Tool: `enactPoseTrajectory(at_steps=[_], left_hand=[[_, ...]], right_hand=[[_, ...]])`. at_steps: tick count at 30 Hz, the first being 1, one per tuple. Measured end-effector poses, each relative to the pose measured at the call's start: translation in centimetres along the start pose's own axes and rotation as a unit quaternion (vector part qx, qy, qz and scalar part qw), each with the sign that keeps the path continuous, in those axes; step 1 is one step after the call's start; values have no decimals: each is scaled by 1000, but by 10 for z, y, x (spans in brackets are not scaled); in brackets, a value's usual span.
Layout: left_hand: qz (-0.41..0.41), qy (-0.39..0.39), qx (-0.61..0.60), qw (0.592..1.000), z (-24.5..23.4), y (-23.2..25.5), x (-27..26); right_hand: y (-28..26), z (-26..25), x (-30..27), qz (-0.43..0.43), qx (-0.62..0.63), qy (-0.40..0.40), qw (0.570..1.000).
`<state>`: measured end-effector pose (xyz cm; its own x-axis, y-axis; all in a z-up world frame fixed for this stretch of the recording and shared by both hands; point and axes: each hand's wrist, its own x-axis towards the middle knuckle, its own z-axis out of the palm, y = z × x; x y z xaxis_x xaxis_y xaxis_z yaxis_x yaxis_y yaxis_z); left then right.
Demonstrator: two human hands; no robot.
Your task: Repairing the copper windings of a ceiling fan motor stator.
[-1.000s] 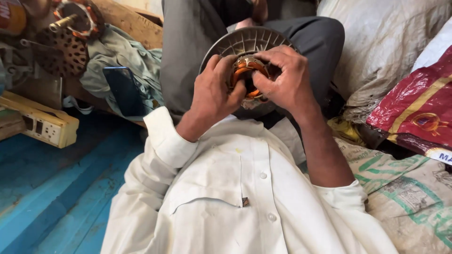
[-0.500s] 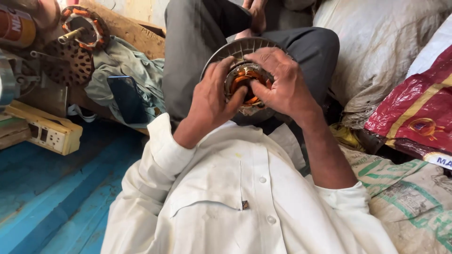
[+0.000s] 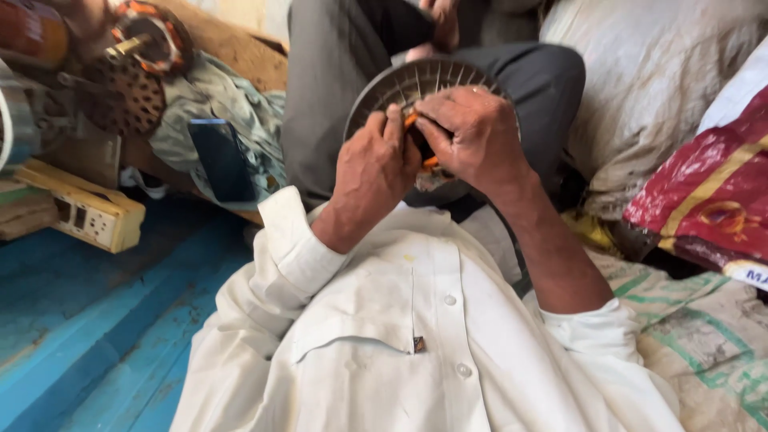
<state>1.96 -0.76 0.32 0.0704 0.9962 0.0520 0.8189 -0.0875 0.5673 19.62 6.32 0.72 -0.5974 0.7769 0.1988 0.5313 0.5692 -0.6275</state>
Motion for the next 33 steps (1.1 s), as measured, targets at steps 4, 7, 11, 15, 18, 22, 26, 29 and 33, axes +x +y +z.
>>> enactPoseTrajectory(at_steps=[4,7,11,15,18,22,26,29,33], left_hand=[[-38,-60,-64,995,-25,-2,2],[4,27,-160,987,-45,-11,-11],[138,-31,-143,980,-45,-16,-8],[222,-73,-64,970,-25,-29,-10],[246,-45,-72,966,-26,-34,-8],[234,-77,-75,966,-28,-29,-5],[205,-55,-93,973,-36,-38,-14],[210,-66,-65,973,-32,-39,-17],[225,-66,-46,971,-33,-33,-6]], right_hand=[[16,-11,-13,38,124,-20,991],[18,-15,-42,75,188,43,978],[6,-21,-45,72,167,1,983],[0,-24,-41,3,53,-37,998],[2,-24,-36,6,59,-59,996],[-4,-27,-42,11,68,-60,996],[-7,-9,-61,117,159,7,980],[-10,4,-72,114,141,32,983],[-24,2,-61,50,98,23,994]])
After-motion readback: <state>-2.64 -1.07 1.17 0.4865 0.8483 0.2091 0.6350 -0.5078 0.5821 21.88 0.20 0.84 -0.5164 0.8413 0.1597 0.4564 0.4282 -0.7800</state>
